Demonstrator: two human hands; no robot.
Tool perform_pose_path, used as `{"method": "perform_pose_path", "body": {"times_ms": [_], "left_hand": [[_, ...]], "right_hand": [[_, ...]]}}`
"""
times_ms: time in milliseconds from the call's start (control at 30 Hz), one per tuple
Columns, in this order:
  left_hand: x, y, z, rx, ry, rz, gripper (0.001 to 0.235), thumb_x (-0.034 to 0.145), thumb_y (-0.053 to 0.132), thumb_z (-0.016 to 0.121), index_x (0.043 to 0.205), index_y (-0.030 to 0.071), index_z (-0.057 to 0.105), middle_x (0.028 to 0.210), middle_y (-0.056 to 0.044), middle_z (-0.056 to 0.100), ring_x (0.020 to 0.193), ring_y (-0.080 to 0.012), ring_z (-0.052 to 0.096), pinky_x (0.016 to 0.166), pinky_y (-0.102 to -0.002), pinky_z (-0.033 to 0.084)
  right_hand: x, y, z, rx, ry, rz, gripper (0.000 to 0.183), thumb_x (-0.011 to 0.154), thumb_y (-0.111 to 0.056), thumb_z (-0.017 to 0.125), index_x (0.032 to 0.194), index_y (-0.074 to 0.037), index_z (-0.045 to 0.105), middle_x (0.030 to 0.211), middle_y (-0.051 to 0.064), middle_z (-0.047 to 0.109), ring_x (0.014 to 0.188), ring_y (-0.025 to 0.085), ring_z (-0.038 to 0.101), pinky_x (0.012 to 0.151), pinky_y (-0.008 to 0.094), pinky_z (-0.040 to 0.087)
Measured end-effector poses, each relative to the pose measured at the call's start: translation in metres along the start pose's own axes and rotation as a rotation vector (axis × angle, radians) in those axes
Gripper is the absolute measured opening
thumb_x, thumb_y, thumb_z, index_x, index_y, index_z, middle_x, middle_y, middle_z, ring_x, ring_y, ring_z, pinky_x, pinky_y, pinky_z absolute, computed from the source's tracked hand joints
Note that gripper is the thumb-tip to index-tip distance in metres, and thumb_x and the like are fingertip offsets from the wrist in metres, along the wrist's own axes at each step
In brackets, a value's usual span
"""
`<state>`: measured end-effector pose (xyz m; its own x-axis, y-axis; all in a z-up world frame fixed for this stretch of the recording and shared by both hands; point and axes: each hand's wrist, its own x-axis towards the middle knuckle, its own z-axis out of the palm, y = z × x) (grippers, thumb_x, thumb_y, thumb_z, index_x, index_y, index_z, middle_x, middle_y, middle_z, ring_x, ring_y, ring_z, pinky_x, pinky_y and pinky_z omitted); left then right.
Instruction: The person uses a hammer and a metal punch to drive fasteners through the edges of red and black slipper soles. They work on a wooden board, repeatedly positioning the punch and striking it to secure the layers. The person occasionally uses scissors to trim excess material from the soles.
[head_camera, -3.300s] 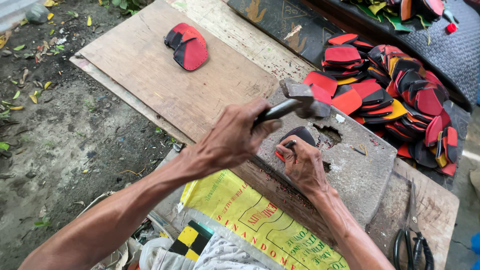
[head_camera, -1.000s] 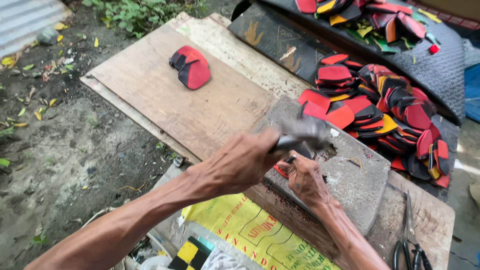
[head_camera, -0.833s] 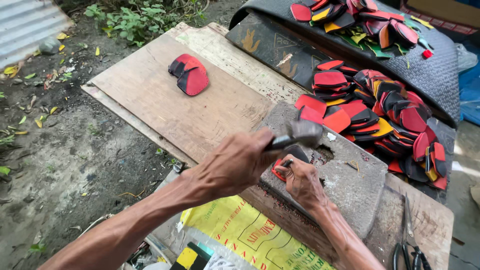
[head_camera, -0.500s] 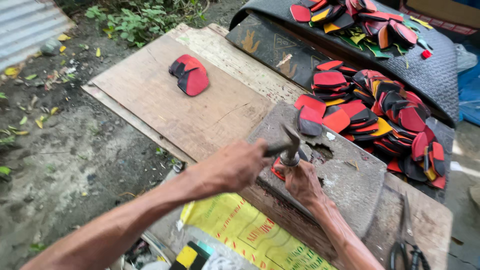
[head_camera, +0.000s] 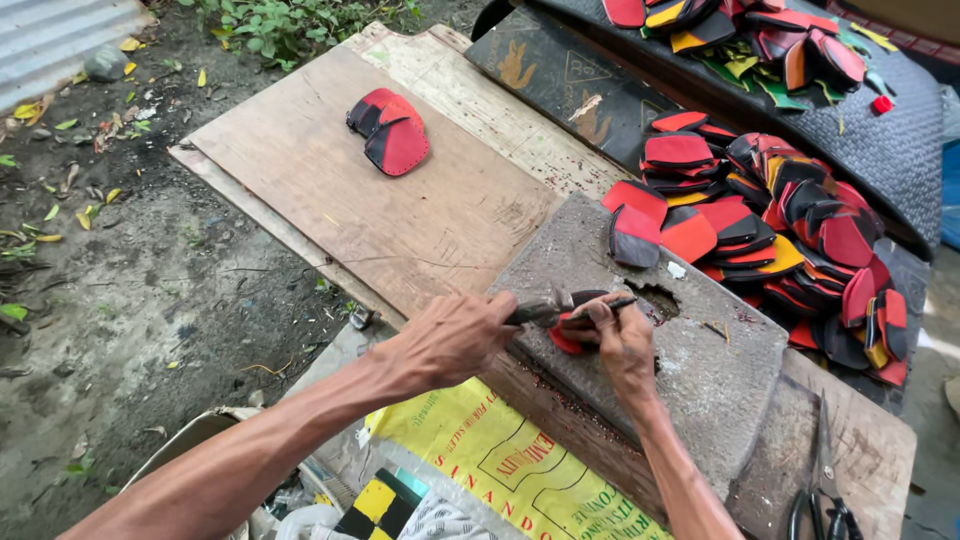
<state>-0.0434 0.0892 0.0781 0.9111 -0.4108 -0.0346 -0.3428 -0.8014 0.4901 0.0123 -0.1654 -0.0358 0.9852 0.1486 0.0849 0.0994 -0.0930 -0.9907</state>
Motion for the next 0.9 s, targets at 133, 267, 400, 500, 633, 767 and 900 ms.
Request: {"method": "perform_pose_path", "body": {"times_ms": [133,267,400,500,633,767,900], "left_hand": [[0.011,-0.001,0.013,0.079,-0.026,0.05,0.016,0.098,0.016,0.053,0.102,0.001,0.052,0.072,-0.022,0.068,0.065,-0.0417,0.068,0.056,-0.054,0.05],[0.016,0.002,0.014,0.06,-0.046,0.036,0.011,0.093,0.007,0.051,0.101,-0.001,0.051,0.078,-0.025,0.067,0.07,-0.0456,0.068,0.061,-0.056,0.051],[0.014,0.002,0.01,0.03,-0.075,0.013,0.013,0.094,0.01,0.051,0.101,-0.001,0.052,0.079,-0.026,0.067,0.074,-0.0468,0.068,0.064,-0.057,0.051],[0.014,0.003,0.003,-0.009,-0.093,-0.019,0.015,0.097,0.014,0.051,0.102,0.0,0.052,0.08,-0.027,0.067,0.076,-0.0475,0.068,0.066,-0.058,0.051],[0.013,0.002,0.001,-0.089,-0.09,-0.047,0.019,0.097,0.019,0.052,0.104,0.001,0.054,0.084,-0.026,0.067,0.08,-0.0484,0.067,0.069,-0.058,0.05],[0.013,0.003,-0.001,-0.067,-0.144,-0.094,0.022,0.097,0.02,0.052,0.107,0.0,0.056,0.084,-0.026,0.067,0.084,-0.0474,0.068,0.072,-0.057,0.051],[0.021,0.006,-0.014,-0.141,-0.166,-0.141,0.028,0.099,0.026,0.055,0.105,0.0,0.062,0.081,-0.024,0.068,0.08,-0.0434,0.07,0.072,-0.054,0.051]], "right_hand": [[0.001,0.005,-0.007,0.069,-0.047,0.061,0.031,0.103,-0.029,0.057,0.104,0.002,0.059,0.093,0.014,0.075,0.083,0.02,0.079,0.075,0.034,0.067],[-0.012,-0.008,-0.003,-0.027,0.014,-0.084,0.023,0.105,-0.02,0.058,0.107,0.003,0.059,0.096,0.014,0.074,0.087,0.021,0.075,0.082,0.036,0.065],[-0.024,-0.016,0.008,-0.15,-0.04,-0.125,0.016,0.104,-0.015,0.055,0.106,0.0,0.06,0.097,0.009,0.076,0.091,0.016,0.075,0.083,0.034,0.067],[-0.023,-0.022,0.006,-0.152,-0.068,-0.091,0.015,0.106,-0.013,0.051,0.106,-0.001,0.061,0.098,0.008,0.073,0.094,0.014,0.074,0.087,0.033,0.067],[-0.024,-0.021,0.006,0.014,-0.046,0.041,0.016,0.104,-0.012,0.054,0.107,0.001,0.062,0.098,0.008,0.073,0.093,0.015,0.074,0.084,0.036,0.063],[-0.026,-0.024,0.01,-0.141,-0.031,-0.061,0.017,0.105,-0.014,0.054,0.105,0.002,0.061,0.097,0.009,0.073,0.09,0.015,0.075,0.08,0.035,0.064],[-0.023,-0.043,0.018,-0.386,-0.036,-0.117,0.017,0.104,-0.013,0.054,0.104,0.002,0.061,0.089,0.011,0.077,0.084,0.015,0.077,0.072,0.033,0.068]]}}
